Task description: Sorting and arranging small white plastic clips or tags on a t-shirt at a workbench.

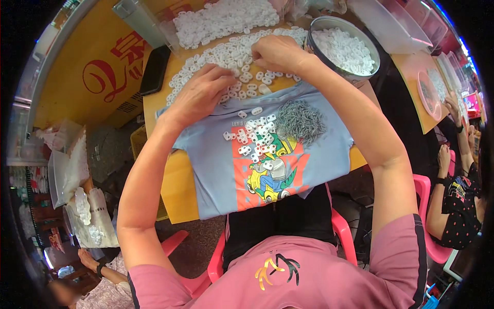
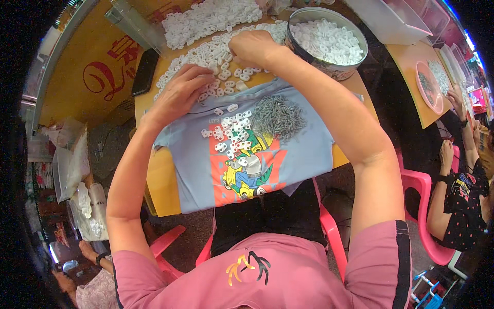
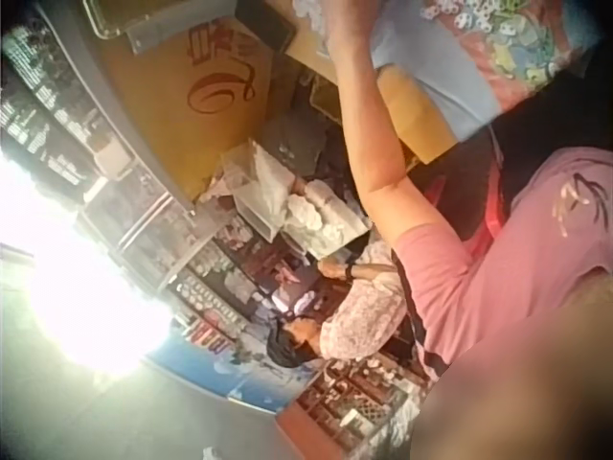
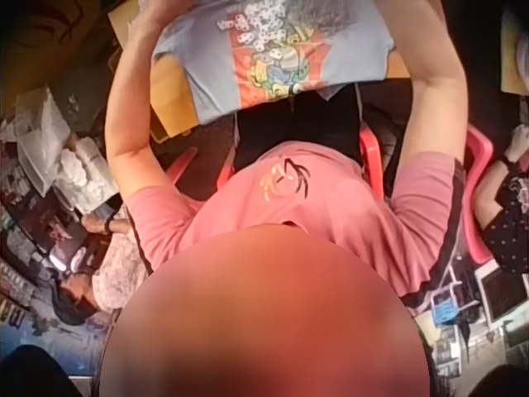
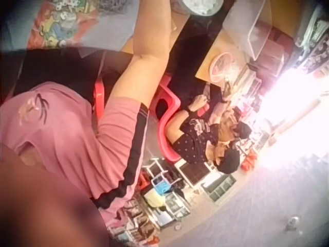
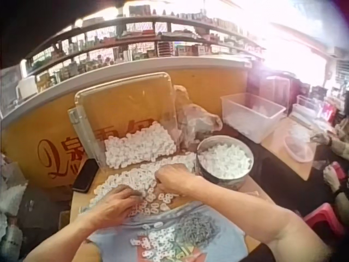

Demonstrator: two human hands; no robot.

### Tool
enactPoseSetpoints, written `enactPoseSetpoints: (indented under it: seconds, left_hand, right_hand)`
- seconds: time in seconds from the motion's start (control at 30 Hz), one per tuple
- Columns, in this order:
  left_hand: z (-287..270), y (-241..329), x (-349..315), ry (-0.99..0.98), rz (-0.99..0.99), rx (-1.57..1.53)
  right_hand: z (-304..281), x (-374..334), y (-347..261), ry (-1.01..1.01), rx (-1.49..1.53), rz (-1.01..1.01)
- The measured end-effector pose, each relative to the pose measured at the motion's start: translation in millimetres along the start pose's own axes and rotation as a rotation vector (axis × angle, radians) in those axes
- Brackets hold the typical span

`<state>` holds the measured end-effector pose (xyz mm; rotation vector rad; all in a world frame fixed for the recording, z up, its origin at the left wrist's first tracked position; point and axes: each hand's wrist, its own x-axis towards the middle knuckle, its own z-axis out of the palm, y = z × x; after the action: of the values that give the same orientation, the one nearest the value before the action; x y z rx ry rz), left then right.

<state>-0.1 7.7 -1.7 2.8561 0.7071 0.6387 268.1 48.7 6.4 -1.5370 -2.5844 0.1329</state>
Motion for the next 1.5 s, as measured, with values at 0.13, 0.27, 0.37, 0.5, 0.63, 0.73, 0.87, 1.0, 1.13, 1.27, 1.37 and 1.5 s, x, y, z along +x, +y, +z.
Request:
enactPoseSetpoints:
  seconds: [0.13,0.27,0.37,0.5,0.63,0.73,0.87,1.0,1.13,1.27,1.37,1.5]
  left_hand:
    - [-2.1,-7.9,-10.0,0.006,-0.004,-0.028]
    - [1.5,-9.8,-7.4,0.108,-0.067,-0.085]
    - [3.6,-12.2,3.3,0.136,-0.062,-0.086]
    - [14.9,-14.7,15.8,0.159,-0.017,-0.102]
    - [15.4,0.1,26.5,0.128,0.081,-0.076]
    - [10.6,-5.5,16.3,0.002,0.076,-0.114]
    - [1.2,-17.7,2.5,0.006,0.038,-0.108]
    - [1.6,-21.8,10.3,0.042,0.001,-0.107]
    - [11.6,-17.6,34.0,0.140,0.021,-0.110]
    - [11.9,-23.3,37.6,0.045,0.074,-0.005]
    - [1.0,-34.3,25.8,-0.025,0.052,-0.043]
    - [-8.2,-40.5,16.2,-0.006,0.010,-0.092]
  right_hand:
    - [12.1,0.2,0.2,0.135,-0.088,0.017]
    - [1.3,-12.6,-1.9,0.195,0.002,0.027]
    - [-14.0,-32.7,-8.5,0.243,0.365,0.015]
    - [-26.0,-72.5,-47.5,0.021,0.663,-0.046]
    - [-13.0,-104.0,-66.3,0.067,0.764,-0.239]
    - [-10.8,-110.5,-53.9,0.270,0.639,-0.282]
    - [-17.0,-114.0,-23.1,0.304,0.659,-0.039]
    - [-16.1,-113.1,-4.9,0.408,0.592,0.013]
    - [-12.4,-111.7,-0.9,0.491,0.528,-0.075]
    - [-3.4,-112.2,3.0,0.497,0.471,-0.150]
    - [-1.1,-112.3,4.0,0.487,0.470,-0.175]
    - [0.2,-112.1,6.9,0.478,0.430,-0.188]
